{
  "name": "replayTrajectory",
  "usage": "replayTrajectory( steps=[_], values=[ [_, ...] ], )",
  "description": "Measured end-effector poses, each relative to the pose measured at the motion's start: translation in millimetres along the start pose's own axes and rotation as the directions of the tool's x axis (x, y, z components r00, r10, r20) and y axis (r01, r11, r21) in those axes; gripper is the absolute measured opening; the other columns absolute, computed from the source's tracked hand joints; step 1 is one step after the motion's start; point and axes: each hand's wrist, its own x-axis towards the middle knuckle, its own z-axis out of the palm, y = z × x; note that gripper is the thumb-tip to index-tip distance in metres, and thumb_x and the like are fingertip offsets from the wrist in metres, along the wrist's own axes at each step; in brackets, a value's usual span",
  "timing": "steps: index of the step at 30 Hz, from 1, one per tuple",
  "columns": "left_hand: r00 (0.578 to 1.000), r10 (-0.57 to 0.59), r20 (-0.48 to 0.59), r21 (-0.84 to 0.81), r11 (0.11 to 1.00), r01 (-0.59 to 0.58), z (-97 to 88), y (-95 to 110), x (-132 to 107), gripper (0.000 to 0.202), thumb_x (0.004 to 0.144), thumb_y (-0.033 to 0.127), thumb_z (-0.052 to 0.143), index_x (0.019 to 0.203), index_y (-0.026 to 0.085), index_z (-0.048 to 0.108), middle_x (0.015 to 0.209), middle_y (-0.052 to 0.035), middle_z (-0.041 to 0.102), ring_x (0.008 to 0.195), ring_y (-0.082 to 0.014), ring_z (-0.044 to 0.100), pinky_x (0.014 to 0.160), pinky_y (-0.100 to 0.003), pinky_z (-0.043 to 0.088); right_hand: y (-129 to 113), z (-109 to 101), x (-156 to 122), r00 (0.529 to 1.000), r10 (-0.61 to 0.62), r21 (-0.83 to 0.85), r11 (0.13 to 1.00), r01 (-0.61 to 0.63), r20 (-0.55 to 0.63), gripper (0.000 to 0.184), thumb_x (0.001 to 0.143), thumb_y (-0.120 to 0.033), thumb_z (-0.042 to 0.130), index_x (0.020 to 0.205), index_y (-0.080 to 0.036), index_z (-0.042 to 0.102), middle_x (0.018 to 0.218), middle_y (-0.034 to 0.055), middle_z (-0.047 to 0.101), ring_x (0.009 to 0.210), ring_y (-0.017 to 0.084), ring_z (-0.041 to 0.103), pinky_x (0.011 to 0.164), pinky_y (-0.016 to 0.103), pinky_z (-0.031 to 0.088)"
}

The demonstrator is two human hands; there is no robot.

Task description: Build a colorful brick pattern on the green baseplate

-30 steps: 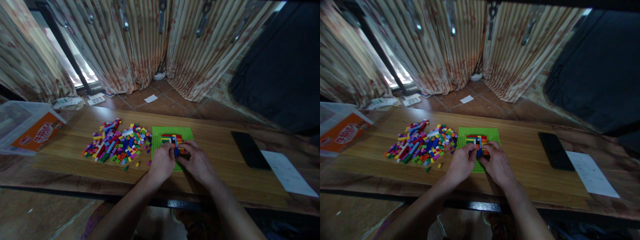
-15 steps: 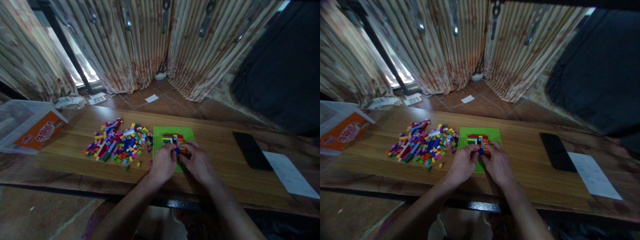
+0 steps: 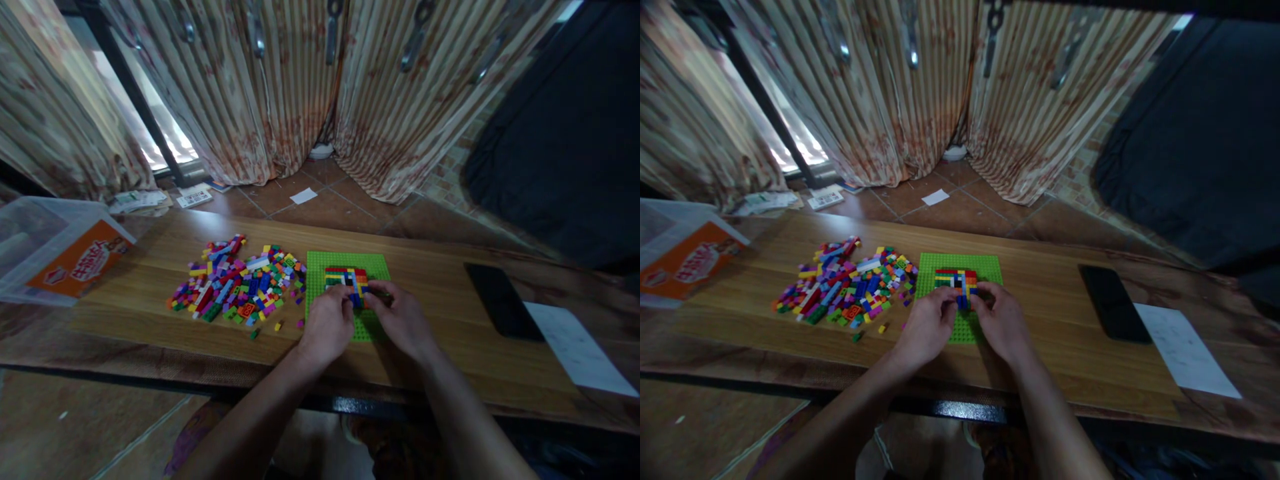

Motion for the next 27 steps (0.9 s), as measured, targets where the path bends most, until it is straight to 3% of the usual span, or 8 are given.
replayTrajectory(
  steps=[8,15,27],
  values=[
    [1.0,0.004,0.008,0.003,1.0,-0.004,-0.4,-0.2,-0.1,0.027,0.086,0.008,0.05,0.105,0.016,0.067,0.097,-0.0073,0.072,0.082,-0.0171,0.067,0.081,-0.03,0.052,0.3,4.9,2.2,1.0,0.013,0.031,0.999,-0.012,-0.02,0.04,0.076,-0.037,0.066,0.111,-0.018,0.065,0.104,0.0107,0.073,0.081,0.023,0.069,0.08,0.042,0.053],
    [1.0,0.003,0.013,0.005,1.0,-0.003,0.8,-1.3,0.0,0.026,0.086,0.008,0.05,0.104,0.017,0.067,0.099,-0.0071,0.072,0.087,-0.0173,0.068,0.084,-0.03,0.053,-3.4,7.1,2.3,0.999,0.012,0.007,1.0,-0.012,-0.049,0.038,0.073,-0.033,0.068,0.108,-0.019,0.066,0.1,0.0096,0.073,0.072,0.02,0.067,0.074,0.039,0.053],
    [1.0,-0.013,0.016,-0.027,1.0,0.014,2.9,-1.9,0.6,0.026,0.085,0.009,0.052,0.107,0.016,0.065,0.101,-0.0076,0.072,0.091,-0.0178,0.068,0.088,-0.031,0.053,-2.3,9.6,5.3,0.998,0.039,0.02,0.999,-0.039,-0.044,0.04,0.072,-0.03,0.067,0.109,-0.017,0.064,0.098,0.0095,0.072,0.075,0.021,0.066,0.075,0.04,0.053]
  ],
)
